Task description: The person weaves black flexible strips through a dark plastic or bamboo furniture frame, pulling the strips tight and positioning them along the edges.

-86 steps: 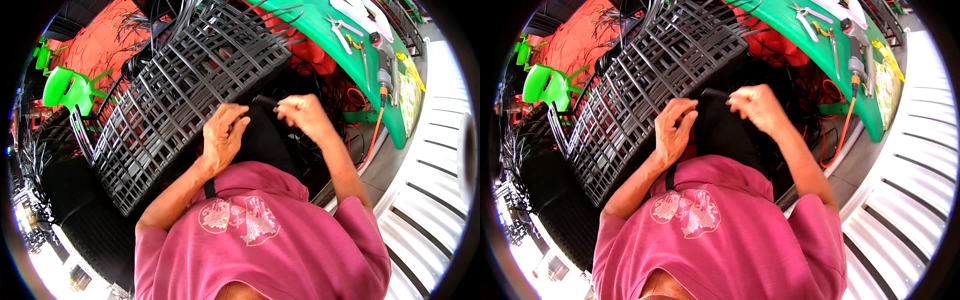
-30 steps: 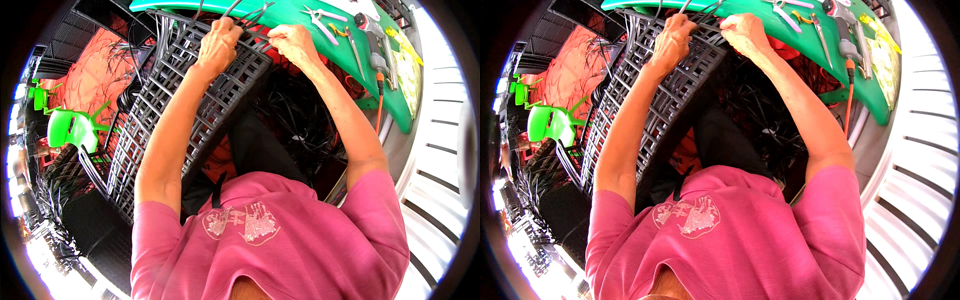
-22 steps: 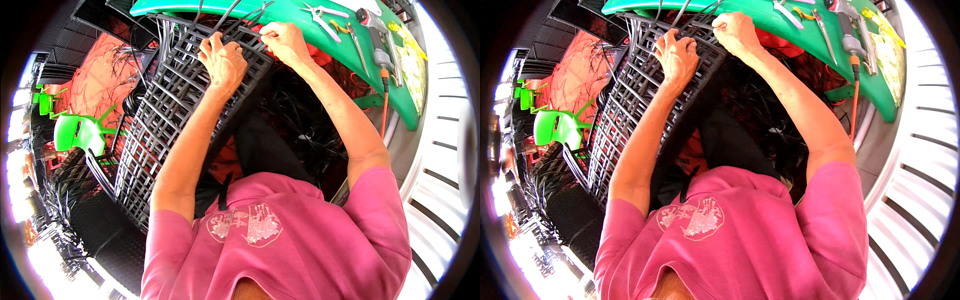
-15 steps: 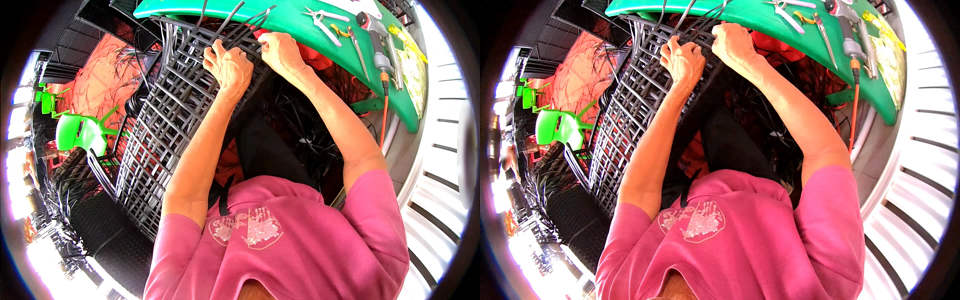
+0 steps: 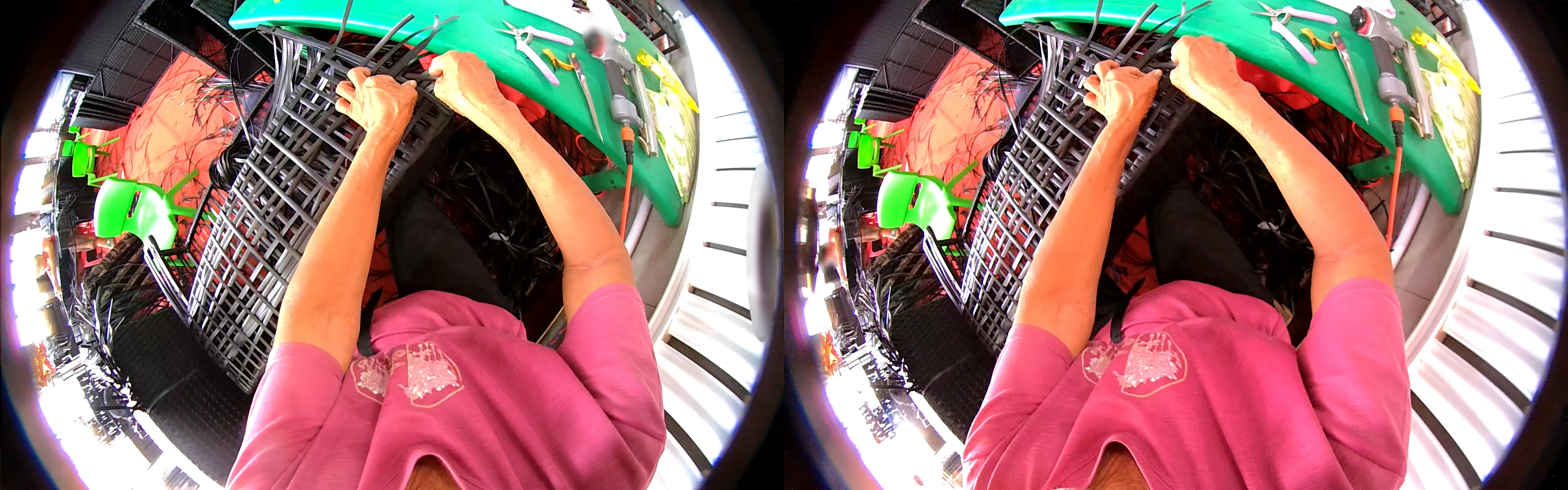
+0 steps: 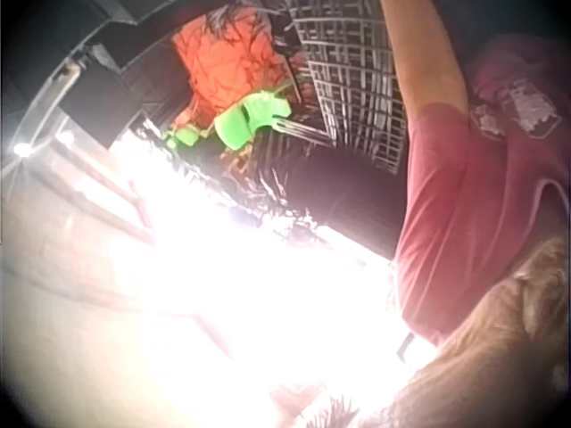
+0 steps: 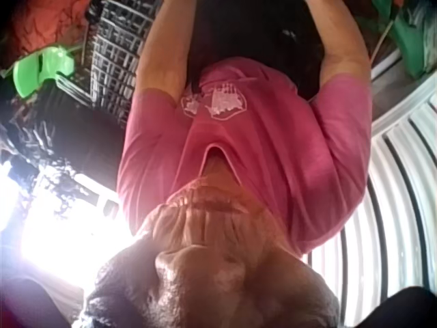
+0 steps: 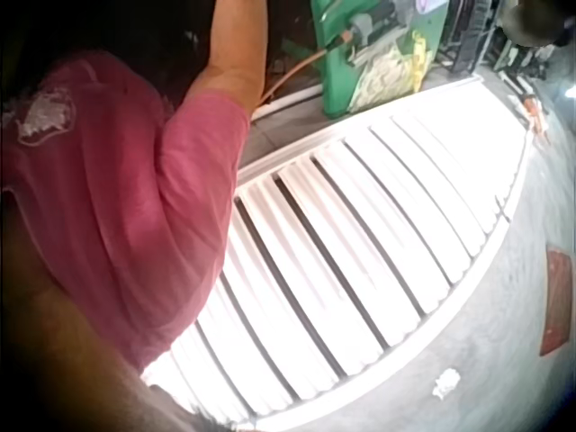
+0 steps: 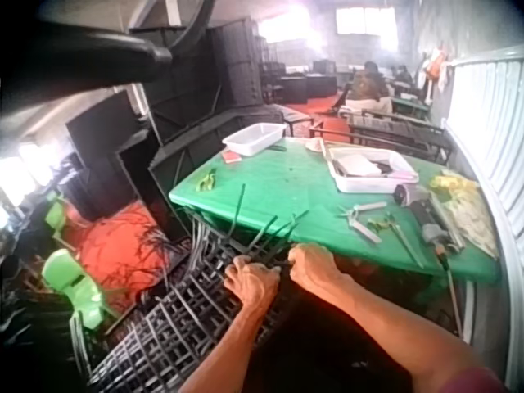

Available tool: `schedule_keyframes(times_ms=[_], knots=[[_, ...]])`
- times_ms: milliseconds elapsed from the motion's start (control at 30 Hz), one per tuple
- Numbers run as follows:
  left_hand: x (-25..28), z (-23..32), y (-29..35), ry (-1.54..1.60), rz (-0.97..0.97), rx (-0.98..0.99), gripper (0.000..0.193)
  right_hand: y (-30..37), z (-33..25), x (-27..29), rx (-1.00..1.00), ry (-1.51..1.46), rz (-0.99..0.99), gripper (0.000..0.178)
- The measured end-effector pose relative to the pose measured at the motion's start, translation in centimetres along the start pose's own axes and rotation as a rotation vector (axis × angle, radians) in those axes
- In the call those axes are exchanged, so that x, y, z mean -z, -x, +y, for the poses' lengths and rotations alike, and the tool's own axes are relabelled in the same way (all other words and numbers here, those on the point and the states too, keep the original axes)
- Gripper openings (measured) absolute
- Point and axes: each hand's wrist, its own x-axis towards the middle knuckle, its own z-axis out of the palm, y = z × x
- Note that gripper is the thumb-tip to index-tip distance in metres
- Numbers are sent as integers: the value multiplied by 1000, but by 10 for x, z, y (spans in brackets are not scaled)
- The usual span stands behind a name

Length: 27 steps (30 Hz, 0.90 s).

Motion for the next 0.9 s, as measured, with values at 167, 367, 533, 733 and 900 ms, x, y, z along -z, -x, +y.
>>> schedule_keyframes(times_ms=[167,367,533,733,900], knots=[[10,-11,15,20,40,-147,31,0,11,-6,-19,-243,98,16],[23,-24,68,-241,0,-549,82,24,8,6,-39,-314,102,18],[29,-38,56,-365,-85,-680,102,29,6,6,-97,-384,87,18],[14,-44,37,-365,-208,-590,77,34,6,8,-84,-405,57,17],[7,-49,21,-389,-140,-561,63,39,21,4,-113,-361,-13,17]])
